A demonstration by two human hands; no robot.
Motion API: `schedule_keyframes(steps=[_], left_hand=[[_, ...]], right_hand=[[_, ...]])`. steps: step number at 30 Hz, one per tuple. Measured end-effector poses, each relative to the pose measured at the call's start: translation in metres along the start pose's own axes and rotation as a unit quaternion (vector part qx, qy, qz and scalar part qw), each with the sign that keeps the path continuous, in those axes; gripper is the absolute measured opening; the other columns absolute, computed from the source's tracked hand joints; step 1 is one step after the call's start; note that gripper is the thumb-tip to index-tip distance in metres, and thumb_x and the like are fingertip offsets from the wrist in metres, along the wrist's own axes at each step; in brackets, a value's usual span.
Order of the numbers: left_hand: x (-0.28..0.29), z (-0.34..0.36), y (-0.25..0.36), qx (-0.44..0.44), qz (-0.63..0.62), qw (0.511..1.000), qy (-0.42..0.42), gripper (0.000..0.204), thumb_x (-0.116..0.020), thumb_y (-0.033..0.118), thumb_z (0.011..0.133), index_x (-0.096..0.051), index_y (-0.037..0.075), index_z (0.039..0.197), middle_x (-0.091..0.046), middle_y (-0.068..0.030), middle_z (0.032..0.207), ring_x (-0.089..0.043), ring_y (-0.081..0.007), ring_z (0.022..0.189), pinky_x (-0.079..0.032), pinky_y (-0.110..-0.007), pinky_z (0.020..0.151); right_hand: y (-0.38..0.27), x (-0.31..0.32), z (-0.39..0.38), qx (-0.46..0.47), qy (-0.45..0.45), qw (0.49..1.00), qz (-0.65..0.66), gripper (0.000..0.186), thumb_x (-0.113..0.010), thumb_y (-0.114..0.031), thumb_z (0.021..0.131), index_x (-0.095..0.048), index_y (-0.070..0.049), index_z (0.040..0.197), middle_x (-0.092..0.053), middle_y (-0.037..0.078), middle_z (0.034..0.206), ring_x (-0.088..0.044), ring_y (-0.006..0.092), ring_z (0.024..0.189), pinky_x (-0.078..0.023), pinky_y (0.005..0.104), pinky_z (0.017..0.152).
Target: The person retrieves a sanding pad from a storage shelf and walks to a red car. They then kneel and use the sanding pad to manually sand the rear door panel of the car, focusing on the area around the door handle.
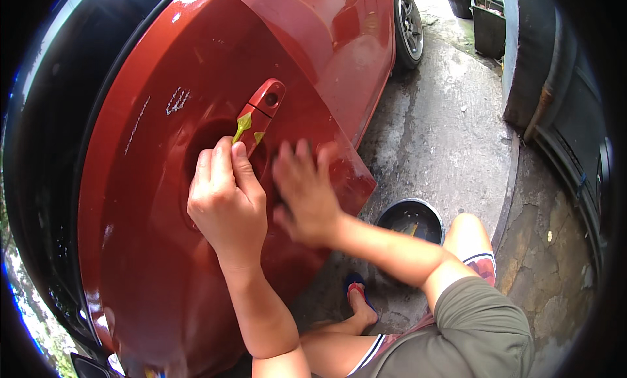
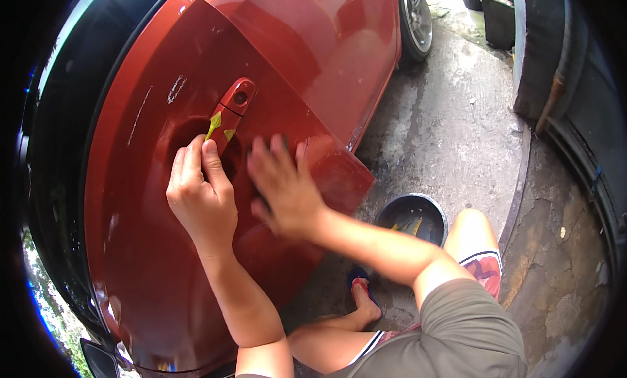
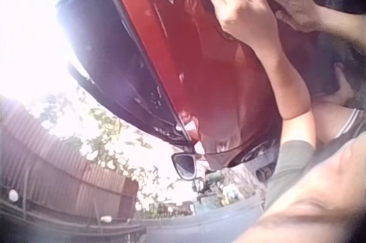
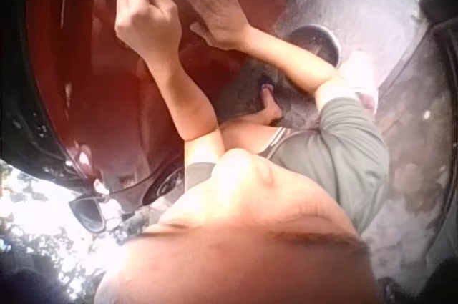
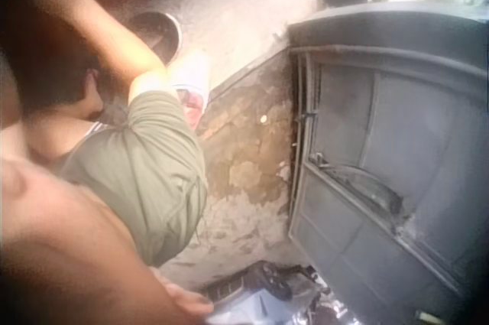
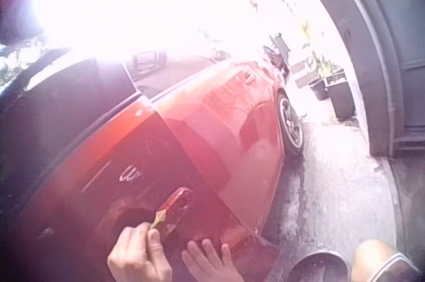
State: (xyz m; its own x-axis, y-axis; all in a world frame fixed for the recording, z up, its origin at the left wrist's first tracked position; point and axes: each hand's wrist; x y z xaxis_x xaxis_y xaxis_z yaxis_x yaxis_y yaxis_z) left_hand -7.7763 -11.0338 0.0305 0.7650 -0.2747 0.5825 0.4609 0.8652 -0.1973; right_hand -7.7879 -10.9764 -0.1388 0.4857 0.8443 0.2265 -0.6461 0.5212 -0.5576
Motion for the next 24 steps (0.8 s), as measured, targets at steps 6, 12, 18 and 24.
schedule_keyframes(steps=[6,12,18,24], left_hand=[[0.011,0.000,0.003,0.006,-0.022,1.000,-0.019,0.021,-0.059,0.012,0.104,-0.071,-0.004,0.110,-0.067,-0.0146,0.087,-0.063,-0.0309,0.070,-0.049,-0.041,0.062],[0.020,0.002,0.011,0.011,-0.032,0.999,-0.031,0.021,-0.059,0.011,0.103,-0.070,-0.005,0.110,-0.067,-0.0151,0.087,-0.065,-0.0312,0.073,-0.050,-0.041,0.065],[0.017,0.001,0.015,0.013,-0.049,0.998,-0.034,0.021,-0.059,0.011,0.103,-0.071,-0.004,0.110,-0.067,-0.0151,0.087,-0.065,-0.0316,0.073,-0.050,-0.041,0.065],[0.021,-0.001,0.019,0.029,-0.041,0.998,-0.038,0.021,-0.059,0.011,0.103,-0.071,-0.005,0.110,-0.068,-0.0158,0.088,-0.066,-0.0324,0.075,-0.050,-0.041,0.067]], right_hand=[[0.000,0.016,0.014,0.015,0.006,0.997,-0.081,0.077,-0.063,-0.043,0.094,-0.039,-0.008,0.158,-0.022,0.014,0.171,-0.013,0.0385,0.159,-0.003,0.0706,0.121],[-0.013,-0.005,-0.038,0.067,0.009,0.997,-0.036,0.080,-0.060,-0.041,0.096,-0.032,0.000,0.159,-0.020,0.016,0.172,-0.009,0.0425,0.159,-0.001,0.0719,0.120],[-0.001,0.008,0.003,0.004,0.086,0.996,0.006,0.082,-0.057,-0.040,0.098,-0.027,0.003,0.161,-0.016,0.024,0.171,-0.007,0.0452,0.159,0.001,0.0740,0.118],[-0.005,0.043,0.045,-0.048,0.064,0.994,-0.075,0.080,-0.056,-0.038,0.098,-0.027,0.005,0.159,-0.013,0.025,0.171,-0.007,0.0464,0.158,0.000,0.0735,0.118]])
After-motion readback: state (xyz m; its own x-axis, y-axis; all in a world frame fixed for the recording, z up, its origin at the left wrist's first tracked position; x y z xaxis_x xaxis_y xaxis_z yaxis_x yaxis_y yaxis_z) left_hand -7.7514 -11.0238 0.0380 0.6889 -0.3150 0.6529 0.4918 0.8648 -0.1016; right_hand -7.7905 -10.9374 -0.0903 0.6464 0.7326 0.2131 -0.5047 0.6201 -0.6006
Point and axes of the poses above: each hand's wrist, its own z-axis towards the middle knuckle, its own x-axis out of the back of the hand, y = z × x
